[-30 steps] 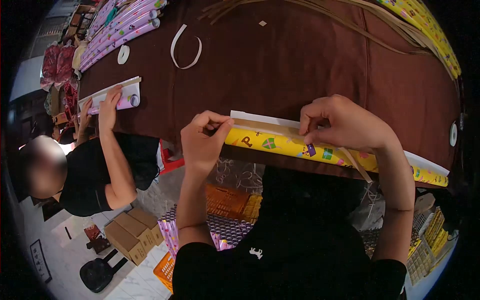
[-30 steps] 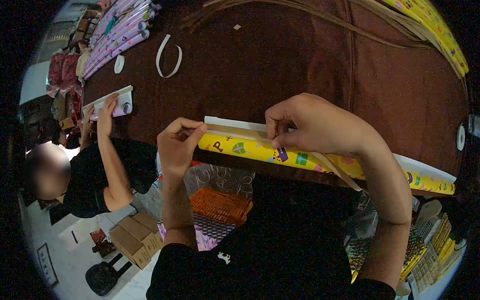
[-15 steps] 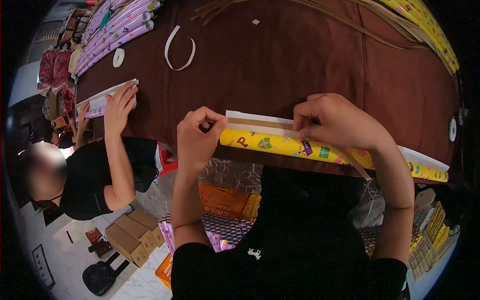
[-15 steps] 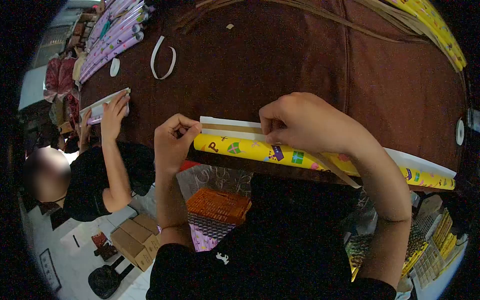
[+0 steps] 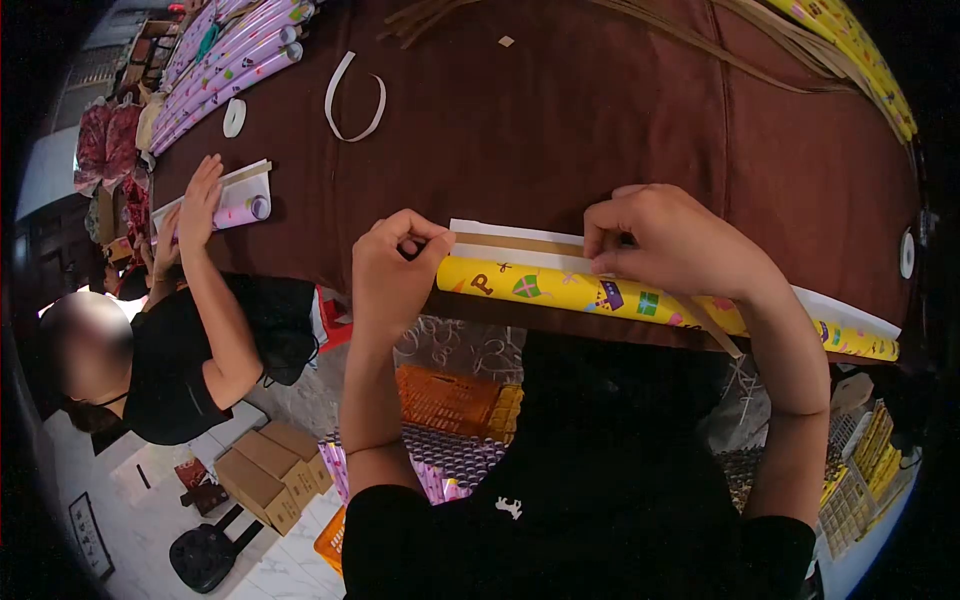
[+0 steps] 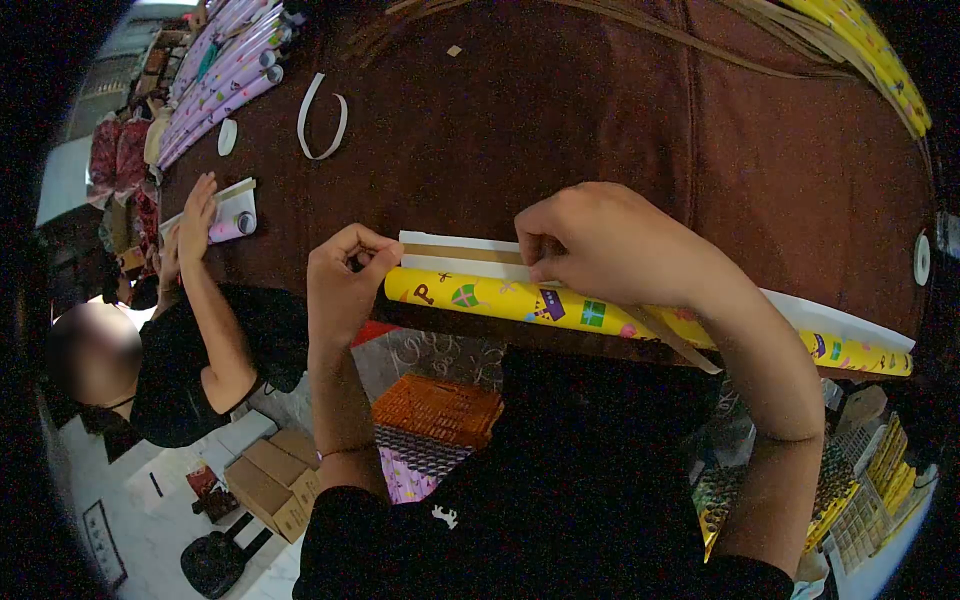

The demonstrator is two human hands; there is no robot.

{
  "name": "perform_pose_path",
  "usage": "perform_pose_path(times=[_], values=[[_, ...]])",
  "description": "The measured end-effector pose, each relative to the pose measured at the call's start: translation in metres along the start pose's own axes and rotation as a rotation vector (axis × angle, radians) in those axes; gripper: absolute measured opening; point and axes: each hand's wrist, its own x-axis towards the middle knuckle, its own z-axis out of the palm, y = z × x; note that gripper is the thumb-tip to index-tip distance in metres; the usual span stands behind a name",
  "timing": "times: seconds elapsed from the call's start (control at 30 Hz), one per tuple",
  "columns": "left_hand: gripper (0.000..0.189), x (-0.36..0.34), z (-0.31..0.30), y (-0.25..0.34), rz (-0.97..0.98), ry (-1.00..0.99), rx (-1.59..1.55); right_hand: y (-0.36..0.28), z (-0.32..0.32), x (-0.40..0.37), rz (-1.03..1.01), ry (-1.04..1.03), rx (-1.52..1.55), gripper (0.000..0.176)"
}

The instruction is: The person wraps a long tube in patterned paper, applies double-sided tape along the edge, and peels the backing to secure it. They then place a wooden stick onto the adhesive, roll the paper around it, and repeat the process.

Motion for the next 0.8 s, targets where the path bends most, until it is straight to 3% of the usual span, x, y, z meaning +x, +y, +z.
perform_pose_path(times=[0.8], values=[[0.006, -0.003, -0.001, 0.008, 0.044, 0.035, 0.133, -0.012, 0.009, -0.004, 0.122, 0.095, -0.003, 0.01]])
